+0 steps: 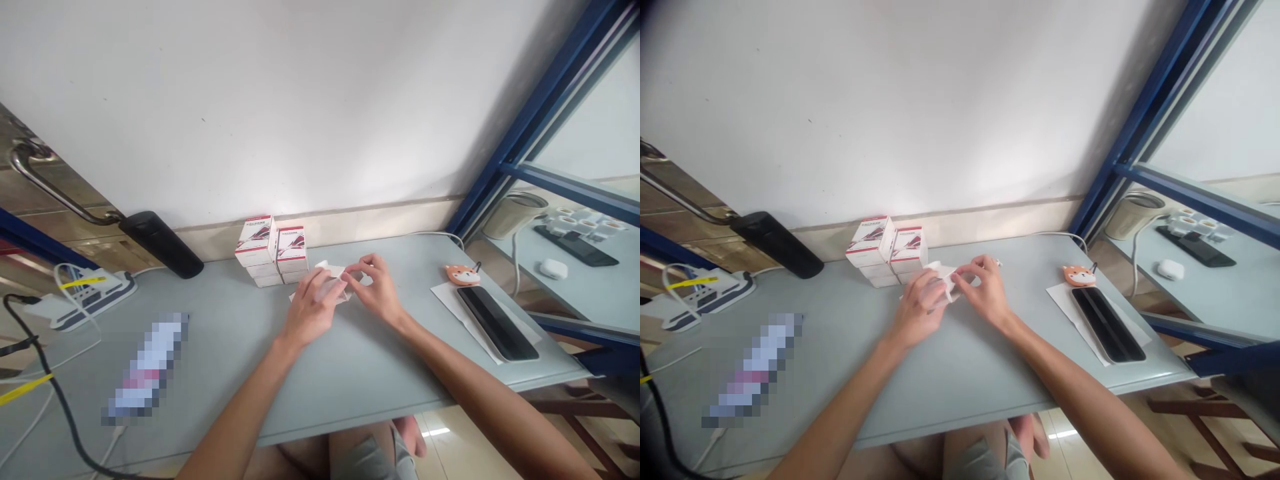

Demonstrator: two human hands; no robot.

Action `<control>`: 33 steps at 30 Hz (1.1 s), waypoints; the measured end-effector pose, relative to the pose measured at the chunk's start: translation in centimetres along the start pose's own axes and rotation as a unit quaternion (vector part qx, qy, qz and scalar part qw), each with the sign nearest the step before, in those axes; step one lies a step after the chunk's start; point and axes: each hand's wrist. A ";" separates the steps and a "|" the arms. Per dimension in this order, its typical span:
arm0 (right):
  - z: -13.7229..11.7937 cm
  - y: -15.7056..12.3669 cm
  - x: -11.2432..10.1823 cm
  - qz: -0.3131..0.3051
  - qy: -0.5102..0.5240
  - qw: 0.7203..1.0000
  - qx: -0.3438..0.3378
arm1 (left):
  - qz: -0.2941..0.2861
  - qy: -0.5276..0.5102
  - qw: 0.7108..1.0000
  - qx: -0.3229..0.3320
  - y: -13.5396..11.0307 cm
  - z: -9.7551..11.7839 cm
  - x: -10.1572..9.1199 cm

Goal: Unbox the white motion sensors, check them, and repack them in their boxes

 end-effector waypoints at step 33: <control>7.8 4.2 -6.9 0.341 0.264 0.880 0.199 | -0.058 -0.149 0.944 -0.290 -1.1 -1.9 1.7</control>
Point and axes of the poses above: each hand's wrist, its own y-axis towards the middle knuckle, its own x-axis out of the palm, z = x × y, and after that the axes turned 15 degrees about -x, right-handed
